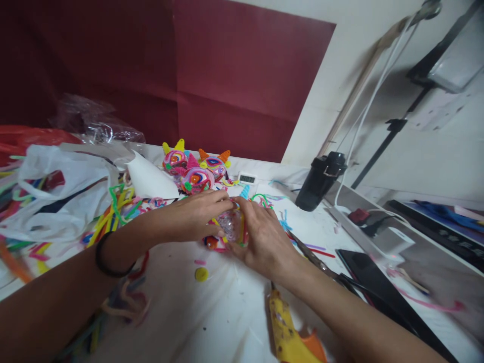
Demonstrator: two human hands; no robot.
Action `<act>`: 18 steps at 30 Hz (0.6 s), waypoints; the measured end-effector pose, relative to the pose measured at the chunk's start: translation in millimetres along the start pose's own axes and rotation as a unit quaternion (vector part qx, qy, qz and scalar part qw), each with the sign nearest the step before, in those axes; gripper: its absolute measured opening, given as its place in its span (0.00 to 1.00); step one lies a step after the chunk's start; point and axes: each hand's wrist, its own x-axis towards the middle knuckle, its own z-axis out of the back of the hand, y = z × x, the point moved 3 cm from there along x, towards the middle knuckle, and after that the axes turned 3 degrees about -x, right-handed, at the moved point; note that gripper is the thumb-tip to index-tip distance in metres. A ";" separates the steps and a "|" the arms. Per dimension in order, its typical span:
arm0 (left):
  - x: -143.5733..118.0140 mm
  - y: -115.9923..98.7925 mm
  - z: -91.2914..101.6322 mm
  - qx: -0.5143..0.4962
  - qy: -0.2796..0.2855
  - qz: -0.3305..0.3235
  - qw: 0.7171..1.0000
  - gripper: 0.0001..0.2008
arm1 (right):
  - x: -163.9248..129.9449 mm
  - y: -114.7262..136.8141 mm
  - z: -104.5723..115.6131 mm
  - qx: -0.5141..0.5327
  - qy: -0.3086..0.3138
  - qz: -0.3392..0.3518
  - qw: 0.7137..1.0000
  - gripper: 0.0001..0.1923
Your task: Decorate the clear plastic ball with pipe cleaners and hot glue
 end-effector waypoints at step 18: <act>4.6 0.3 -12.3 0.003 -0.032 0.016 0.999 0.18 | 5.0 -10.8 3.9 0.044 0.030 -0.040 0.998 0.40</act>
